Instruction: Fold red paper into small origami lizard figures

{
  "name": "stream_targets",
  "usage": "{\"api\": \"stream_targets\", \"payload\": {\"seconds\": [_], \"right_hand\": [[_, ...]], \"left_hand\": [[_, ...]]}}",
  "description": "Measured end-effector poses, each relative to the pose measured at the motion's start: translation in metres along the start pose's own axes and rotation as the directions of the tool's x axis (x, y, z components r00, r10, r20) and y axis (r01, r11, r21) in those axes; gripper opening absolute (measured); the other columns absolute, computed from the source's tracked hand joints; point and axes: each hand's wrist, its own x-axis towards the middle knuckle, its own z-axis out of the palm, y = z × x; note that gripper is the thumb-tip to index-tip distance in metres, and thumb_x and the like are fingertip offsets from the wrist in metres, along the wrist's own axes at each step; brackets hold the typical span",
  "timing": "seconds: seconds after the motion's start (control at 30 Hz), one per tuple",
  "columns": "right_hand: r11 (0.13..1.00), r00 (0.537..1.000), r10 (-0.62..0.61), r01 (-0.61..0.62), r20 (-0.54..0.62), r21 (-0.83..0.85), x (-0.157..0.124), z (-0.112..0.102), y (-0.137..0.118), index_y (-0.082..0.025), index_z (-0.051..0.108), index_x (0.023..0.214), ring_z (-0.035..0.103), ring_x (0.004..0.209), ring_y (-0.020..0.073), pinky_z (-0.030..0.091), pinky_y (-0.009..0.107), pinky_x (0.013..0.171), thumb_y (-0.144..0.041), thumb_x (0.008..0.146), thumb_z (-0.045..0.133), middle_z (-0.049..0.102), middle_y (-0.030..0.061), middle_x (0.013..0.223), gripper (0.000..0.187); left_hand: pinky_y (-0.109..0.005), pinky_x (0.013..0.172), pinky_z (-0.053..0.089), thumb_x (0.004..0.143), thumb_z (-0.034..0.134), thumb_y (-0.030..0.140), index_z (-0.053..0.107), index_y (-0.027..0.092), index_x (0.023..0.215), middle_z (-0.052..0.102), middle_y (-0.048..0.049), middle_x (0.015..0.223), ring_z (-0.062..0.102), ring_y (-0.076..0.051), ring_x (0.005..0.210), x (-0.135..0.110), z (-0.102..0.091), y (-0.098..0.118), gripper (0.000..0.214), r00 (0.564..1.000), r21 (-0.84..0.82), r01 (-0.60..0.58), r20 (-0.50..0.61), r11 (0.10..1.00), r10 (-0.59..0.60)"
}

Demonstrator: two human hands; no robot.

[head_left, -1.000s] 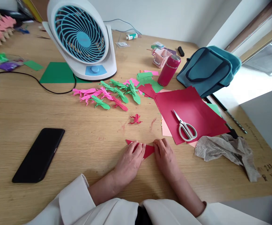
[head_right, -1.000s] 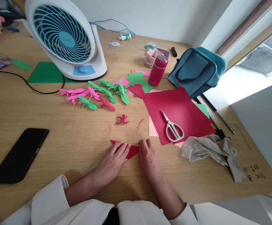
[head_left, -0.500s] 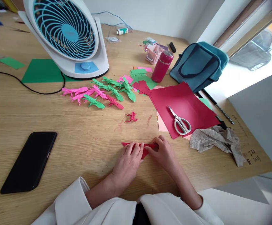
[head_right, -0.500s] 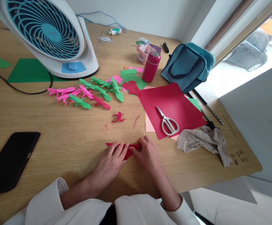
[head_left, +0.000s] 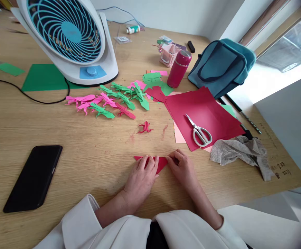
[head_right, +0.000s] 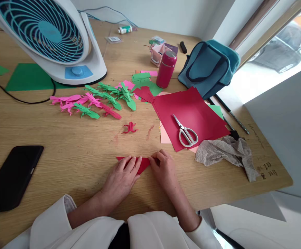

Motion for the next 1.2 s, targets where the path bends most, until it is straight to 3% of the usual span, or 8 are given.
{"api": "stream_targets", "payload": {"seconds": [0.27,0.47,0.7,0.9,1.2], "right_hand": [[0.998,0.998,-0.059,0.059,-0.037,-0.003,-0.002,0.002,-0.002,-0.019,0.062,0.077,0.052,0.067,0.0146,0.039,0.028,0.063,-0.03,0.085,0.068,0.058,-0.0004,0.074,0.014],[0.997,0.994,-0.068,0.066,-0.084,-0.028,-0.002,0.007,0.001,-0.02,0.061,0.075,0.052,0.067,0.0148,0.038,0.029,0.063,-0.027,0.088,0.064,0.059,-0.0009,0.072,0.014],[0.996,0.995,-0.073,0.07,-0.069,-0.05,-0.001,0.007,0.002,-0.021,0.061,0.08,0.052,0.067,0.0155,0.038,0.031,0.065,-0.027,0.09,0.062,0.06,-0.0001,0.074,0.012],[0.992,0.992,-0.108,0.103,-0.07,-0.071,-0.001,0.006,-0.001,-0.021,0.061,0.081,0.053,0.068,0.0165,0.037,0.033,0.068,-0.029,0.09,0.063,0.06,0.0001,0.074,0.012],[0.961,0.961,-0.275,0.275,-0.005,0.02,-0.003,0.009,-0.005,-0.023,0.059,0.092,0.059,0.083,0.0196,0.042,0.037,0.076,-0.02,0.09,0.063,0.066,0.0026,0.089,0.005]], "left_hand": [[-0.041,0.104,0.045,0.096,0.051,0.035,0.045,0.01,0.142,0.056,-0.0145,0.132,0.05,-0.029,0.12,0.003,-0.002,0.002,0.053,1.0,-0.012,-0.004,0.018,1.0,0.004],[-0.038,0.097,0.05,0.096,0.043,0.014,0.056,0.005,0.127,0.062,-0.0142,0.117,0.055,-0.024,0.108,0.001,-0.003,-0.014,0.034,0.975,-0.136,-0.096,-0.213,0.986,0.065],[-0.037,0.093,0.055,0.095,0.041,0.007,0.059,0.008,0.119,0.063,-0.0124,0.112,0.055,-0.021,0.105,0.002,-0.006,-0.028,0.03,0.961,-0.239,-0.159,-0.26,0.958,0.095],[-0.035,0.092,0.055,0.094,0.043,0.006,0.057,0.004,0.123,0.063,-0.014,0.113,0.054,-0.023,0.106,0.004,-0.006,-0.028,0.033,0.965,-0.176,-0.153,-0.239,0.972,0.109],[-0.034,0.09,0.053,0.093,0.038,0.005,0.056,0.005,0.125,0.063,-0.0142,0.116,0.057,-0.023,0.106,0.003,-0.008,-0.025,0.036,0.974,-0.038,-0.163,-0.167,0.986,0.155]]}}
